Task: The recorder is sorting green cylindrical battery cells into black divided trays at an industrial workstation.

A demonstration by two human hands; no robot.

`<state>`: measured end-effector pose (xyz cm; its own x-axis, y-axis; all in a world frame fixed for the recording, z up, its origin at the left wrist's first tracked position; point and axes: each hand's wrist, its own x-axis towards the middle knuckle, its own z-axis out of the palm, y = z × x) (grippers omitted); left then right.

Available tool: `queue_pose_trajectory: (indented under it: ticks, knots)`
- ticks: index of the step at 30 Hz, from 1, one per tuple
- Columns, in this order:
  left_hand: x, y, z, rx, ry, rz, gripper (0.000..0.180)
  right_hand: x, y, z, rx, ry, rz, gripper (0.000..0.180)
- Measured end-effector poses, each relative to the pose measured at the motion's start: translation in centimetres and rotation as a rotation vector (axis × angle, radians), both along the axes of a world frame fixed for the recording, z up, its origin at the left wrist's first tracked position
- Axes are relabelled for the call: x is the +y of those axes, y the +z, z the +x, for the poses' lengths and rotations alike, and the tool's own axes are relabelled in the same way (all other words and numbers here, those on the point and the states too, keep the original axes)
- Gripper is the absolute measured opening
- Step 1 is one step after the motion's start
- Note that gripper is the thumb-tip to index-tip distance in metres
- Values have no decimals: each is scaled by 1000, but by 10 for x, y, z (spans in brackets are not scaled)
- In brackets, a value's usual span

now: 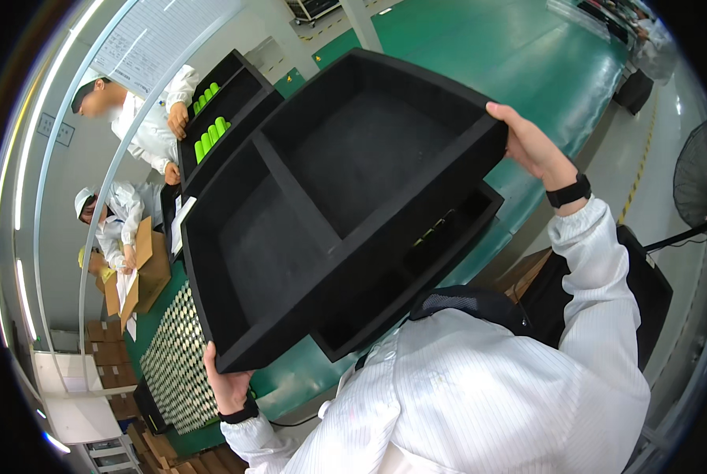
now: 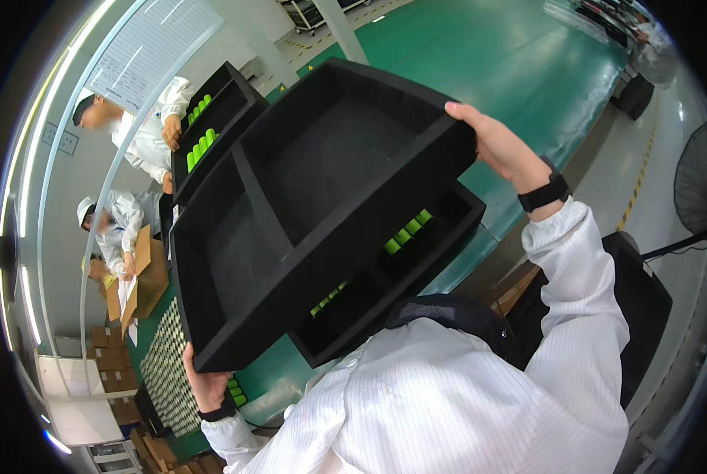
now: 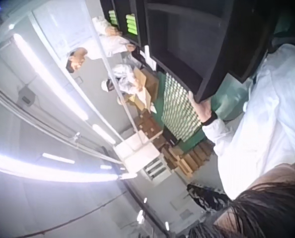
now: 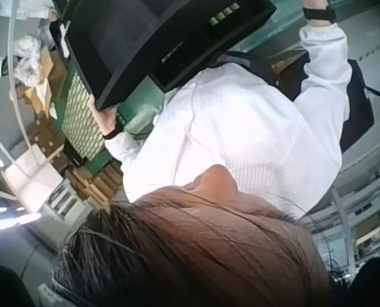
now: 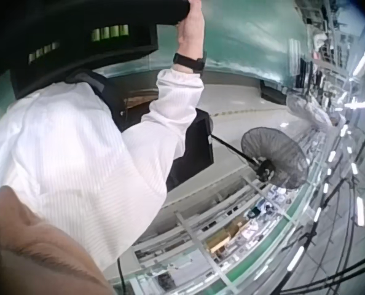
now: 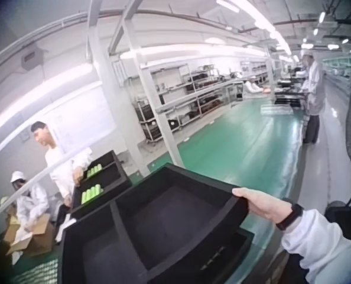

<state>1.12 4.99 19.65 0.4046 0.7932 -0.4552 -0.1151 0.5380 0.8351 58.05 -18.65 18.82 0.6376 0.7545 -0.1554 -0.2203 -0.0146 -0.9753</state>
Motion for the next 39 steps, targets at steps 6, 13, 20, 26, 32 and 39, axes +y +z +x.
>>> queue_pose_trajectory:
  ticks: [6, 13, 20, 26, 32, 39]
  knots:
    - [7, 22, 13, 15, 24, 79, 58, 8, 28, 8, -45, 14, 96, 51]
    - [-9, -15, -3, -15, 73, 82, 53, -4, 3, 3, 1, 30, 129, 51]
    - [-52, -123, 5, -186, 30, 4, 49, -30, -115, -4, 102, 99, 145, 70]
    - [-82, -167, 12, -197, 115, -106, 47, -46, -155, -6, 168, 71, 125, 68]
    - [-93, -169, 15, -160, 160, -99, 48, -52, -154, -4, 173, 91, 129, 65]
    - [-91, -165, 25, -138, 167, -25, 46, -51, -166, 3, 216, 87, 129, 64]
